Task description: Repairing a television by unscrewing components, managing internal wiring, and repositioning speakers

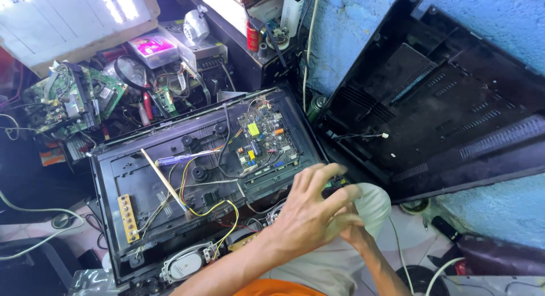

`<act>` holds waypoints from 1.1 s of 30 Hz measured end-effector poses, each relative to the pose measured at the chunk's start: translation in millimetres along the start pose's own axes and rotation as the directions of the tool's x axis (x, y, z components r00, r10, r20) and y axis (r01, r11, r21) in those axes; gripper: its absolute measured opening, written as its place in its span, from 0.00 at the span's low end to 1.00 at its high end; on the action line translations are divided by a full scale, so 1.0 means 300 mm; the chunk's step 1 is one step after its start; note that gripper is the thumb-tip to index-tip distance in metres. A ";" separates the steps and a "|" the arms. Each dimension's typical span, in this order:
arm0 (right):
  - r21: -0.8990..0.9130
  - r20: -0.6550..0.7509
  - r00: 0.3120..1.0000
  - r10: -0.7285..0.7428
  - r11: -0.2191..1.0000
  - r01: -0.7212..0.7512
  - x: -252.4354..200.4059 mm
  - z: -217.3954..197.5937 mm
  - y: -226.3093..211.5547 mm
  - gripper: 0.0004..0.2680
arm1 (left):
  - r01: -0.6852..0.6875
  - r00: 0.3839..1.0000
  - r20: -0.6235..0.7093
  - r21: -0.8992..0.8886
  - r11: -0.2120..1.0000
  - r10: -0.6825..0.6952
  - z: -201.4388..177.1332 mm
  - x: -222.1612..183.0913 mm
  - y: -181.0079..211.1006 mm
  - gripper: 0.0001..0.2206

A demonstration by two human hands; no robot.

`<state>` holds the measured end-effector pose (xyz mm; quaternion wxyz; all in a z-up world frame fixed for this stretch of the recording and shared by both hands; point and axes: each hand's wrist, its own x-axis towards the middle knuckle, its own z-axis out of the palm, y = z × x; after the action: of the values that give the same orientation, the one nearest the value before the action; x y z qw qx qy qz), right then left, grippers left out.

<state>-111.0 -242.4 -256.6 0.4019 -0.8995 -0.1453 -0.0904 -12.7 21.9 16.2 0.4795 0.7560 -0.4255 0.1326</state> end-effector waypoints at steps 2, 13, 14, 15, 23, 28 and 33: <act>-0.001 -0.002 1.000 0.003 1.000 -0.003 -0.005 -0.003 0.006 0.05 | 0.000 1.000 -0.002 -0.080 0.997 0.000 0.000 -0.005 -0.007 0.16; -0.008 -0.015 1.000 0.007 1.000 -0.007 -0.013 -0.026 -0.031 0.05 | 0.132 0.989 0.009 -0.496 0.858 -0.147 0.019 0.011 0.016 0.12; -0.008 -0.015 1.000 0.010 1.000 -0.010 -0.023 -0.028 -0.035 0.05 | 0.211 0.966 -0.023 -0.510 0.834 -0.258 0.037 0.012 0.021 0.10; -0.008 -0.015 1.000 0.013 1.000 -0.014 -0.033 -0.030 -0.039 0.05 | 0.286 0.929 -0.053 -0.526 0.801 -0.366 0.055 0.014 0.027 0.09; -0.016 -0.042 0.999 0.007 1.000 -0.008 -0.021 -0.028 -0.006 0.05 | 0.252 0.964 0.256 -0.779 0.574 -0.075 0.067 0.034 -0.163 0.12; -0.018 -0.056 0.998 0.017 1.000 -0.018 -0.032 -0.002 -0.012 0.05 | 0.324 0.945 0.165 -0.575 0.751 -0.281 0.054 -0.001 -0.135 0.11; -0.019 -0.061 0.998 0.025 0.999 -0.026 -0.038 0.006 -0.013 0.05 | 0.109 0.980 -0.102 -0.431 0.896 -0.169 0.085 -0.006 -0.026 0.19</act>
<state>-123.0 -240.7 -258.3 0.3984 -0.9020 -0.1208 -0.1139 -13.2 2.9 -2.5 0.6681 0.6517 -0.3551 0.0541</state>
